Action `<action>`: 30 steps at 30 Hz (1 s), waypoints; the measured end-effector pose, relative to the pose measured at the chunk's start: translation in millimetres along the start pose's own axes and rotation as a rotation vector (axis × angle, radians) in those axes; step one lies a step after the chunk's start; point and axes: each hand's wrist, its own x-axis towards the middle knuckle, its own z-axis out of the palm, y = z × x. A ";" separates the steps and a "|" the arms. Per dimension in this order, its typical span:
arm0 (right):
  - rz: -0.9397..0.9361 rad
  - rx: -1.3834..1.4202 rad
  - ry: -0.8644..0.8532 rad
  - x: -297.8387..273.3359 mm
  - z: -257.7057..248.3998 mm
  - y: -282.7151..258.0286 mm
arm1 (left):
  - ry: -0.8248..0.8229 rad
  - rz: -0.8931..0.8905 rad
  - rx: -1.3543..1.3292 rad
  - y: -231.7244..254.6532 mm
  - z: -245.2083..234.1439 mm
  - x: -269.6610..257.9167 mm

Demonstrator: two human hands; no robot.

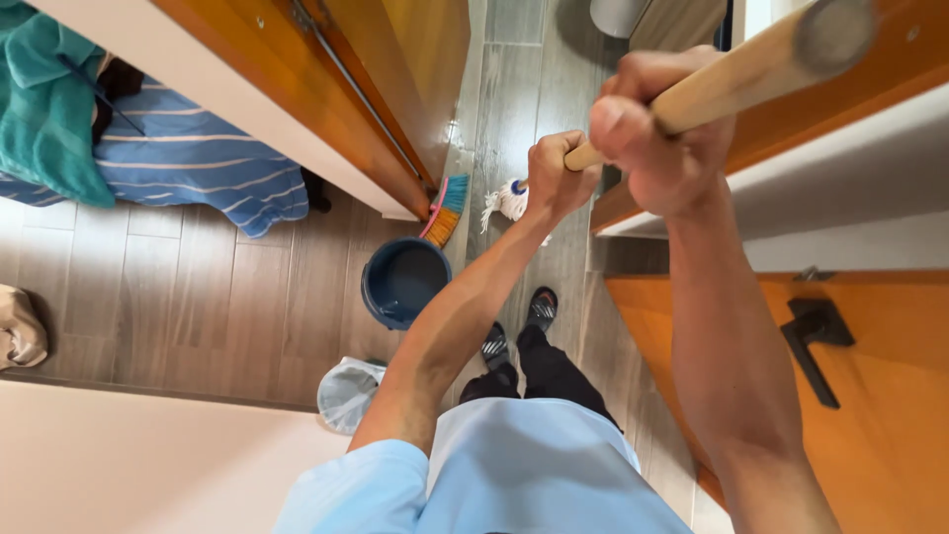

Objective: Mopping a bathroom floor with a long-handled mop and wringing it out in a bucket.

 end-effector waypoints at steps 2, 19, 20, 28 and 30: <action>-0.012 -0.032 -0.081 10.9 -7.1 8.8 | 0.021 -0.008 -0.074 3.4 0.7 12.0; 0.087 -0.024 0.298 53.8 -84.9 186.3 | 0.286 0.227 0.079 -109.5 107.5 176.9; 0.140 -0.110 0.309 54.7 -88.7 194.8 | 0.293 0.055 0.018 -103.5 110.0 180.4; 0.210 -0.155 0.130 68.1 -96.5 284.9 | 0.360 -0.110 0.115 -189.1 106.0 268.8; 0.239 -0.256 0.473 95.4 -88.6 284.5 | 0.350 0.038 0.175 -197.4 109.5 301.0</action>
